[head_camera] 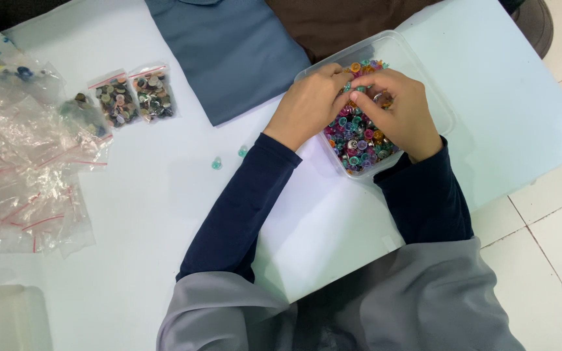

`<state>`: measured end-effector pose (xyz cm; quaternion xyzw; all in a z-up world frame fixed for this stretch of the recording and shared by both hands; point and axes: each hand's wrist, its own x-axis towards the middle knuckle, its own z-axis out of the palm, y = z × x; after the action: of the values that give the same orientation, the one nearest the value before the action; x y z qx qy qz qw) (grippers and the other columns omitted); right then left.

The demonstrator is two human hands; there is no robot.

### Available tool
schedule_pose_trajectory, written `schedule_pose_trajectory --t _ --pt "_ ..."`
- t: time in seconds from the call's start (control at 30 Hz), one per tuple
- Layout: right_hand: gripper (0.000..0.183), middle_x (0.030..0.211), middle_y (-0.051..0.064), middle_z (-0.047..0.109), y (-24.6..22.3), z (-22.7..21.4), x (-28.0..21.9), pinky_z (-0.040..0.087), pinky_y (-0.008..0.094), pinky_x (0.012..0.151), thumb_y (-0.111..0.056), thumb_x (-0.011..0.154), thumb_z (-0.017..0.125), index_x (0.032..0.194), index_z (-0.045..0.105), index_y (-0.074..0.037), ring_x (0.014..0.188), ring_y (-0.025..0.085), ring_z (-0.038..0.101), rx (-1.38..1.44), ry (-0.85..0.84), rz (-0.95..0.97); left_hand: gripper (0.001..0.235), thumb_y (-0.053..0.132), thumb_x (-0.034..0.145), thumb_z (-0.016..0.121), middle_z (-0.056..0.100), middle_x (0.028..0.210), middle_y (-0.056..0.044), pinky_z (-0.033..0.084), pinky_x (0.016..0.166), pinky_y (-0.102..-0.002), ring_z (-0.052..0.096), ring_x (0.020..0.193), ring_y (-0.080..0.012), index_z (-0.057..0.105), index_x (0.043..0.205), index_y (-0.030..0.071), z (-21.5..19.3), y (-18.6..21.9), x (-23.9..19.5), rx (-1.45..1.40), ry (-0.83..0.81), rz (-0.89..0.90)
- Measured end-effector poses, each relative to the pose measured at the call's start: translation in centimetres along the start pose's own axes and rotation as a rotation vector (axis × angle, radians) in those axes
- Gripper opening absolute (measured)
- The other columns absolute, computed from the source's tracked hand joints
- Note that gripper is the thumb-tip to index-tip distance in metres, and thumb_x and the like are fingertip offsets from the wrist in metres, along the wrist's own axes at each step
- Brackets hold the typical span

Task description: Picking small buttons from a container, arranging them on a table, and placing them into a small plastic bag

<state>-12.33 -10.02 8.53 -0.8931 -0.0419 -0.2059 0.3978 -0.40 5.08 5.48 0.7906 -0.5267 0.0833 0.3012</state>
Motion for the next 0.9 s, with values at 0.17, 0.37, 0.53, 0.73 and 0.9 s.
schedule_pose_trajectory --t 0.17,0.37,0.53,0.73,0.9 --pt "0.016 0.110 0.012 0.071 -0.9 -0.1 0.0 0.054 0.030 0.081 0.000 0.103 0.066 0.118 0.071 0.000 0.092 0.019 0.064 0.033 0.059 -0.084 0.048 0.036 0.109 0.048 0.062 0.137 -0.006 0.053 0.078 -0.038 0.072 0.102 -0.0234 0.043 0.148 0.008 0.3 0.8 -0.6 0.323 0.077 -0.013" --pt "0.020 0.114 0.016 0.068 -2.1 -0.6 0.4 0.050 0.032 0.076 0.010 0.104 0.059 0.119 0.070 0.003 0.086 0.022 0.059 -0.055 0.274 -0.203 0.042 0.018 0.100 0.049 0.052 0.119 -0.006 0.050 0.078 -0.040 0.061 0.092 -0.0212 0.051 0.141 0.009 -8.0 4.8 -3.1 -0.002 0.219 -0.030" --pt "0.023 0.109 0.019 0.072 -7.5 0.5 -0.5 0.055 0.033 0.079 0.013 0.103 0.054 0.121 0.066 0.005 0.087 0.024 0.070 -0.029 0.298 -0.211 0.033 0.006 0.095 0.044 0.040 0.094 -0.009 0.046 0.082 -0.038 0.049 0.090 -0.0241 0.065 0.120 0.000 -13.5 3.7 -9.5 -0.242 0.324 -0.078" --pt "0.029 0.104 0.022 0.074 -14.8 6.4 -0.8 0.060 0.042 0.083 0.019 0.092 0.061 0.119 0.060 0.008 0.093 0.033 0.076 0.334 0.102 -0.321 0.035 0.011 0.096 0.048 0.053 0.077 -0.007 0.049 0.063 -0.032 0.055 0.063 -0.0183 0.073 0.120 0.008 -16.5 -1.2 -19.4 -0.257 0.185 -0.486" --pt "0.023 0.098 0.013 0.075 -15.3 14.6 0.3 0.059 0.040 0.080 0.008 0.088 0.070 0.108 0.071 -0.004 0.090 0.033 0.075 0.233 -0.080 -0.376 0.044 -0.005 0.095 0.055 0.067 0.100 -0.021 0.055 0.076 -0.043 0.070 0.089 -0.0336 0.044 0.137 0.000 -17.9 -2.1 -25.1 -0.242 0.028 -0.639"
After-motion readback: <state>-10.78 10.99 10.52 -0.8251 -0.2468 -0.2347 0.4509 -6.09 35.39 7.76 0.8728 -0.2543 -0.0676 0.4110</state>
